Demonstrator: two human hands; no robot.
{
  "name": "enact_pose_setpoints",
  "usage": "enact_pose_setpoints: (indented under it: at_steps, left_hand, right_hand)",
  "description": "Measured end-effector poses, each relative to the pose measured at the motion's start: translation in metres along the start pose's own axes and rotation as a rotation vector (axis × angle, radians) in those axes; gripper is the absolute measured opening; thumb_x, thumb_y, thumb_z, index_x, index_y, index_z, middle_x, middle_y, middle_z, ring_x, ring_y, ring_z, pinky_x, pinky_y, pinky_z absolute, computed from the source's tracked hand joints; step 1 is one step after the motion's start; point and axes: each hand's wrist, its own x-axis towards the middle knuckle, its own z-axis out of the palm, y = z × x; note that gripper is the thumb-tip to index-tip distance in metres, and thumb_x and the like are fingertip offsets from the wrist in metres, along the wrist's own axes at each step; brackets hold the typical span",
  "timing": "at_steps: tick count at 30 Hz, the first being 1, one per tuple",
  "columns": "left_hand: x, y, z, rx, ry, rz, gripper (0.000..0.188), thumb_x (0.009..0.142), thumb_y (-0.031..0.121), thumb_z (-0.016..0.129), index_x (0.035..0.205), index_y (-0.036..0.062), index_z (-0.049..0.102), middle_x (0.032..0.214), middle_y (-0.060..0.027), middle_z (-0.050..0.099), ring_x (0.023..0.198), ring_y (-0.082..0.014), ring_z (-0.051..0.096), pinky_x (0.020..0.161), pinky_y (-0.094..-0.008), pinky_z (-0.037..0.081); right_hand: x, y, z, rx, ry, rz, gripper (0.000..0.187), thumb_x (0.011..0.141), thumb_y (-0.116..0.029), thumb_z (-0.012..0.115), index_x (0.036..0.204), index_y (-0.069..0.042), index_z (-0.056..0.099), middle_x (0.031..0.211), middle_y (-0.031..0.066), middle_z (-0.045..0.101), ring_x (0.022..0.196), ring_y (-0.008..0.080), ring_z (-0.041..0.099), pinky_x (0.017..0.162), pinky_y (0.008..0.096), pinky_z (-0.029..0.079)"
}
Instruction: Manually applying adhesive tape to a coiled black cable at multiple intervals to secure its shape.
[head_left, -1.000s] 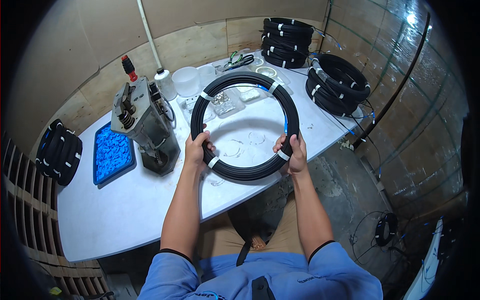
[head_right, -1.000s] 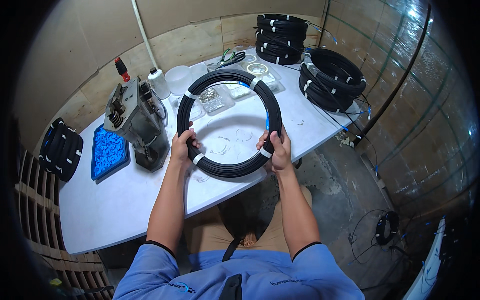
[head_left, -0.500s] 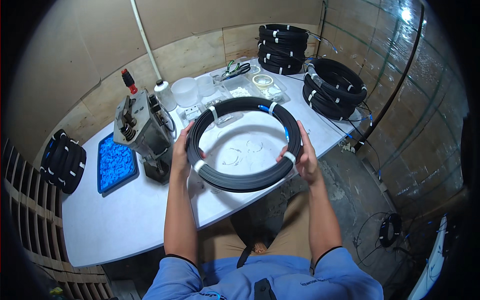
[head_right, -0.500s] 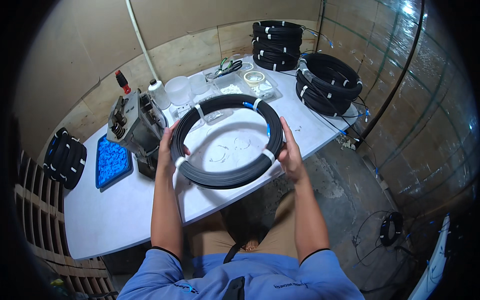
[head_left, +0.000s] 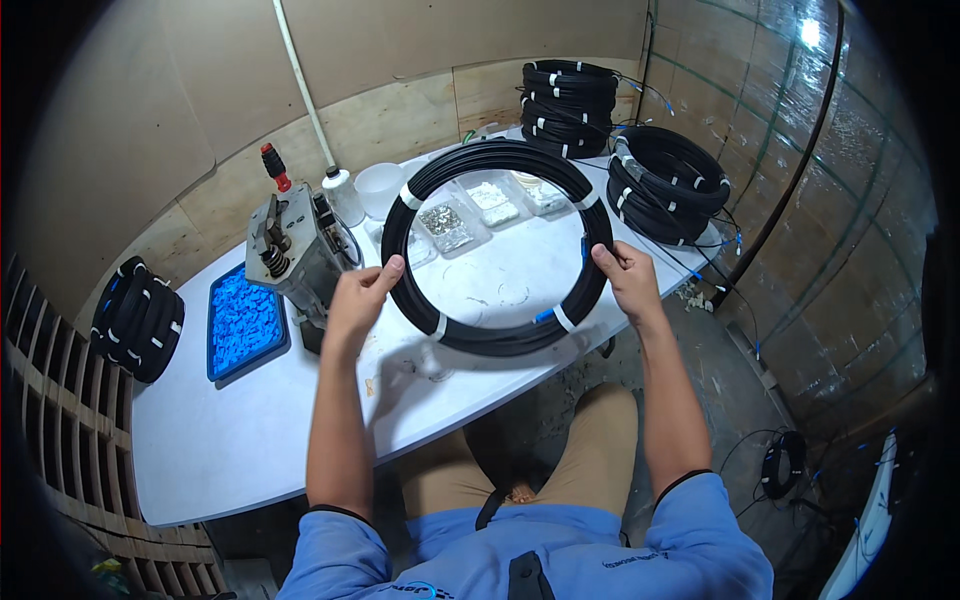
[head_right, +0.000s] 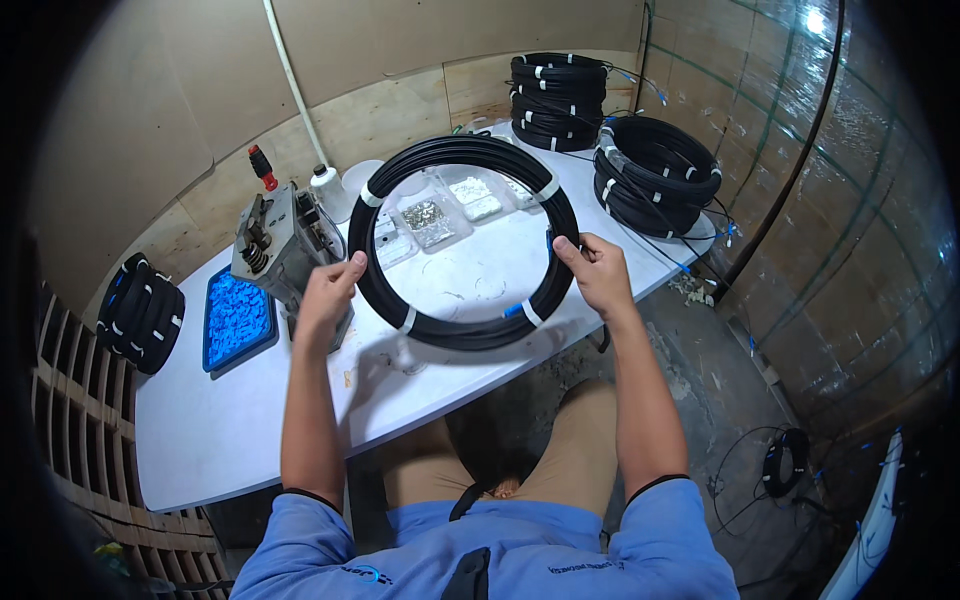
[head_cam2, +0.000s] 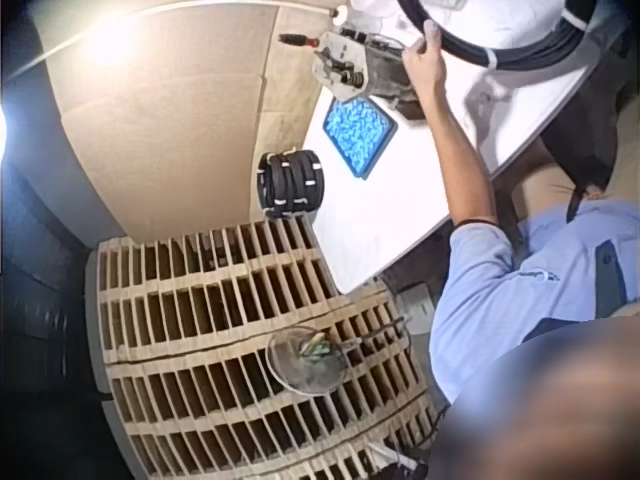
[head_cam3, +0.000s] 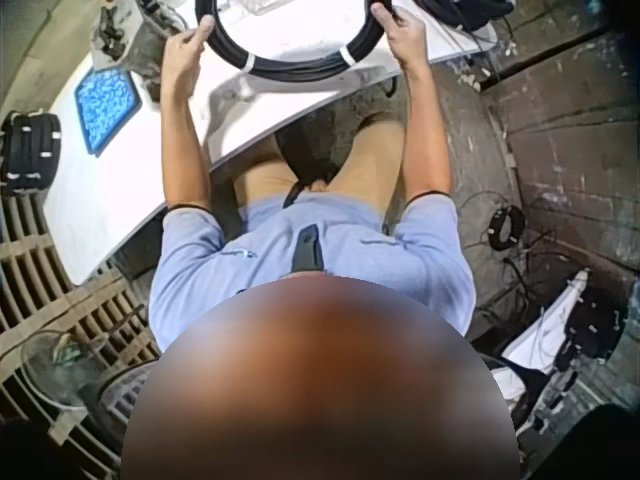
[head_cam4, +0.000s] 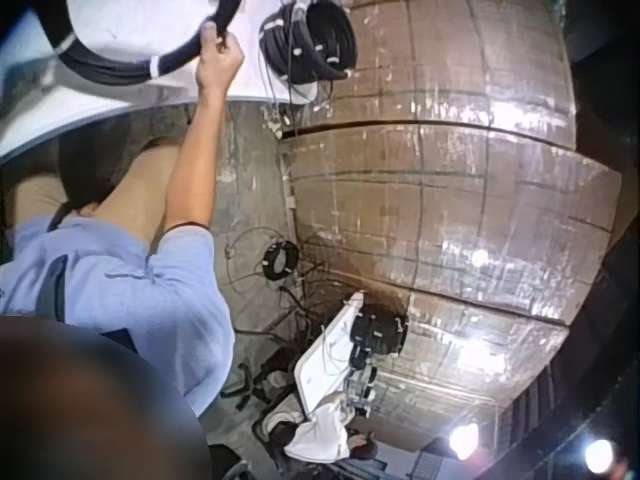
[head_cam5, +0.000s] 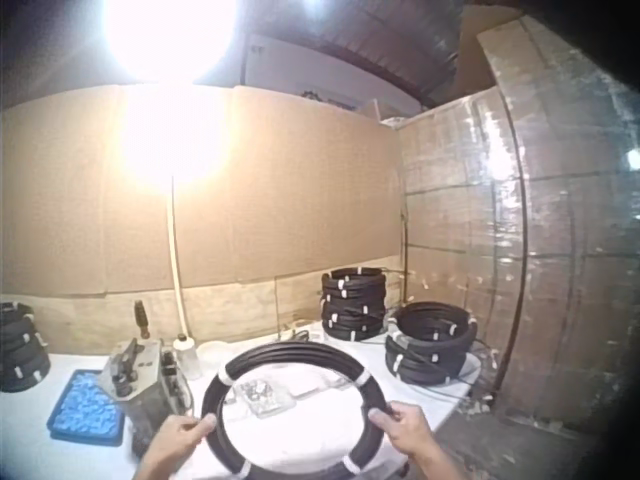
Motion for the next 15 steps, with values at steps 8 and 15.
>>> enact_pose_setpoints:
  at_steps: [8, 15]
  left_hand:
    - [-0.021, -0.054, 0.073, -0.802, 0.181, -0.131, 0.058, 0.101, 0.054, 0.062, 0.092, -0.0034, 0.065, 0.075, -0.0091, 0.06, 0.063, -0.0181, 0.064, 0.062, -0.0316, 0.057]
    - [-0.02, -0.06, 0.073, -1.012, 0.111, -0.328, 0.044, 0.098, 0.048, 0.067, 0.101, 0.0048, 0.058, 0.072, -0.0062, 0.057, 0.056, -0.0154, 0.059, 0.054, -0.0322, 0.057]
  right_hand:
    - [-0.014, -0.014, 0.046, 0.657, 0.139, 0.238, 0.041, 0.104, -0.036, 0.065, 0.125, -0.001, 0.065, 0.087, -0.0002, 0.059, 0.068, 0.0093, 0.06, 0.058, 0.0253, 0.053]
    - [-0.023, -0.01, 0.043, 0.562, -0.078, 0.251, 0.046, 0.094, -0.008, 0.069, 0.138, -0.001, 0.057, 0.093, 0.0035, 0.062, 0.063, 0.009, 0.06, 0.052, 0.026, 0.055]
